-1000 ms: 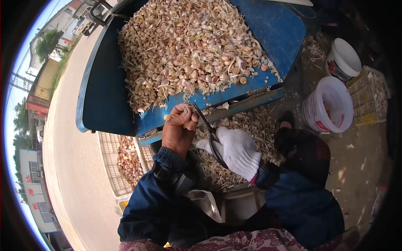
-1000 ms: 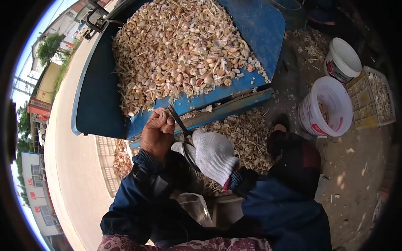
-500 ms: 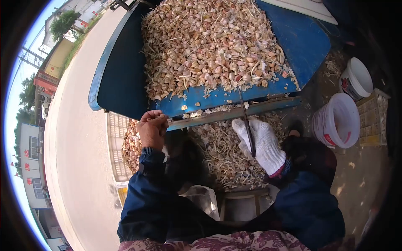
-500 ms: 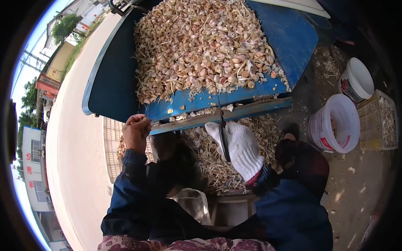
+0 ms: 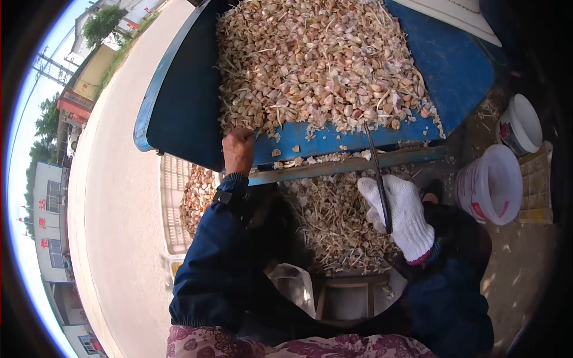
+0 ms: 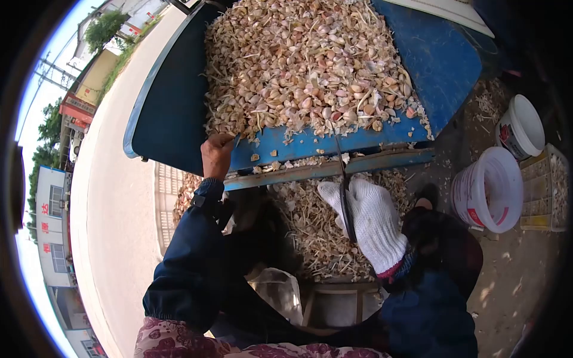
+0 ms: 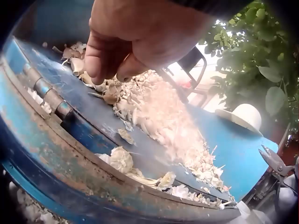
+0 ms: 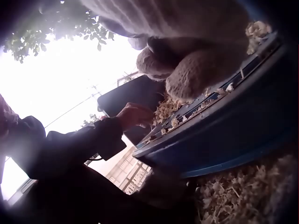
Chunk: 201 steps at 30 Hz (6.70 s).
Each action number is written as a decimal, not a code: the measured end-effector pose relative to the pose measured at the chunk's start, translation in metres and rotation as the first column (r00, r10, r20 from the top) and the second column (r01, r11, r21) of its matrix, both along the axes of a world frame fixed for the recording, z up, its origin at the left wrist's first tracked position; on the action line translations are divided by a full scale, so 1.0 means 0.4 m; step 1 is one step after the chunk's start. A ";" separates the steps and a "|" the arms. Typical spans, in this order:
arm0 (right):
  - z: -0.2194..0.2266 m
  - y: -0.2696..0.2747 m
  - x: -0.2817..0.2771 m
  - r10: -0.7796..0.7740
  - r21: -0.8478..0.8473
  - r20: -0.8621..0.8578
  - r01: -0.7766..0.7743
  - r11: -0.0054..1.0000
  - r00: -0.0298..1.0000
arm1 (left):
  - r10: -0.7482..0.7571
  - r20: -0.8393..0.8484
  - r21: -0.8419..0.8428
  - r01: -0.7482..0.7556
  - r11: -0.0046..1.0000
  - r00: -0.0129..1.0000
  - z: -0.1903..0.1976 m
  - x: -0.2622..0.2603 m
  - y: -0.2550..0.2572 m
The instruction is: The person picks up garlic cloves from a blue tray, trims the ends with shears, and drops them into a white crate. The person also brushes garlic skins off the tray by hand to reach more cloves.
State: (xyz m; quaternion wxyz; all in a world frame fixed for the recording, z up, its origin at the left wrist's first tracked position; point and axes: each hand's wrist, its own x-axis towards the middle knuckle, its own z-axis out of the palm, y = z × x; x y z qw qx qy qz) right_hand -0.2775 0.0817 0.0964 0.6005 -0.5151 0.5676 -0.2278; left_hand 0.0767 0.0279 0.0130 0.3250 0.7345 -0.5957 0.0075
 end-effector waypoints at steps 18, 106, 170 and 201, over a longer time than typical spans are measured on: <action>-0.035 0.010 0.033 0.186 -0.378 -0.462 -0.382 0.843 0.867 | -0.127 -0.058 0.089 0.131 0.987 0.990 -0.027 -0.046 -0.031; -0.101 0.012 0.028 0.250 -0.275 -0.198 -0.298 0.914 0.948 | -0.210 0.111 -0.071 0.218 0.973 0.971 -0.098 -0.007 -0.204; -0.072 -0.004 0.012 0.259 -0.334 -0.304 -0.357 0.872 0.917 | -0.454 0.178 0.088 0.445 0.891 0.873 -0.041 -0.152 -0.157; -0.065 -0.009 0.002 0.240 -0.355 -0.344 -0.362 0.862 0.908 | -0.245 -0.307 0.096 0.287 0.953 0.919 -0.088 -0.128 -0.158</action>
